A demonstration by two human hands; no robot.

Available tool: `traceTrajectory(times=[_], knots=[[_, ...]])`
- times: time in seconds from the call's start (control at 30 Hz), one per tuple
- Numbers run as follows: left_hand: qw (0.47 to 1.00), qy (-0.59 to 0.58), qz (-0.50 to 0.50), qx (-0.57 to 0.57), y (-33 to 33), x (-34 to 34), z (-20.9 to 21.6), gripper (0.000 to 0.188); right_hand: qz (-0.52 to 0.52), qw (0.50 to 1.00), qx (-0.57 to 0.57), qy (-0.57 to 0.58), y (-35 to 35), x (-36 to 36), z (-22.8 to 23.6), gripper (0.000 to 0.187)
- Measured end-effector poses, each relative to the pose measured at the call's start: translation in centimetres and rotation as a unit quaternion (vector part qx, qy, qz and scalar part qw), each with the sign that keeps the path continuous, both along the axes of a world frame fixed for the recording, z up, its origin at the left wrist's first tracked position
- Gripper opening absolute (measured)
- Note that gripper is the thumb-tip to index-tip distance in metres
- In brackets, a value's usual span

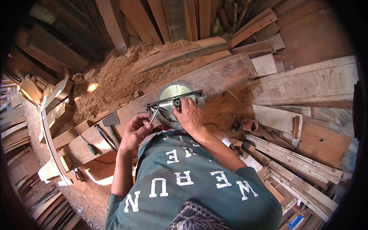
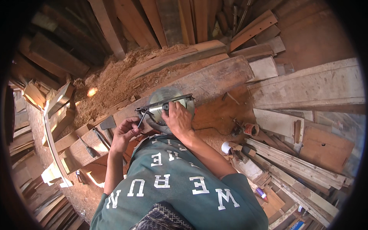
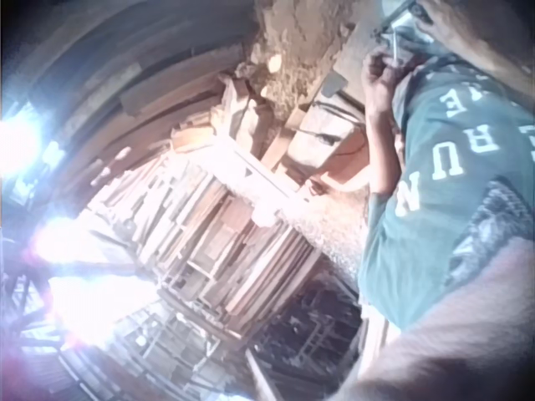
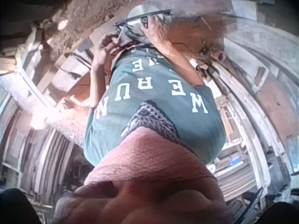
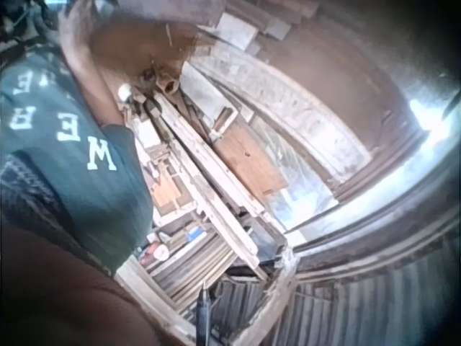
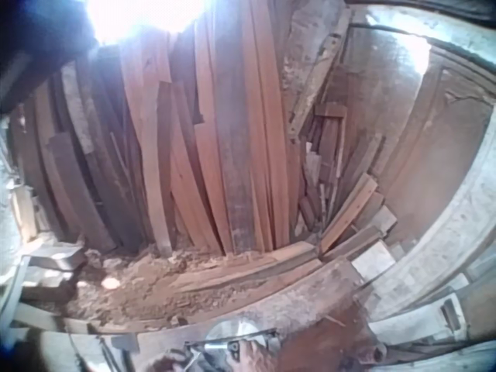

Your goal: The person removes the blade from a circular saw, retrieves a new blade from a storage area, and installs it onto the saw. They then tighten the arbor nut to secure the blade in place.

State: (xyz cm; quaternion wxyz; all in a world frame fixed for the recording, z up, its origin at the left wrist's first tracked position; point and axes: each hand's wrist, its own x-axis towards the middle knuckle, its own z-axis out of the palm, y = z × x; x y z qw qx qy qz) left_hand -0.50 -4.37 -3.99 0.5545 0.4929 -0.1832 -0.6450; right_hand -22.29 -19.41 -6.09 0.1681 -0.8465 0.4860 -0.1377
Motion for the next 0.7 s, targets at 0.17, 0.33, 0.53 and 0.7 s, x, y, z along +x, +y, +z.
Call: traceTrajectory(times=[0.17,0.33,0.53,0.7], knots=[[1.000,-0.019,0.012,-0.001,-0.2,-0.4,-0.2,0.032,0.005,1.000,-0.027,-0.015,0.0,-0.2,-0.9,0.042],[0.995,-0.055,0.077,0.019,-0.2,-0.9,-2.0,0.022,0.014,0.991,0.072,-0.111,-1.8,-0.8,1.7,0.033],[0.917,-0.334,0.218,0.023,-4.2,-0.8,-4.5,0.016,0.053,0.994,0.012,-0.091,-12.5,-0.6,2.5,0.040],[0.874,-0.375,0.305,-0.041,-10.1,-4.3,-9.2,0.017,0.105,0.829,0.546,-0.058,-18.5,-0.8,-0.9,0.022]])
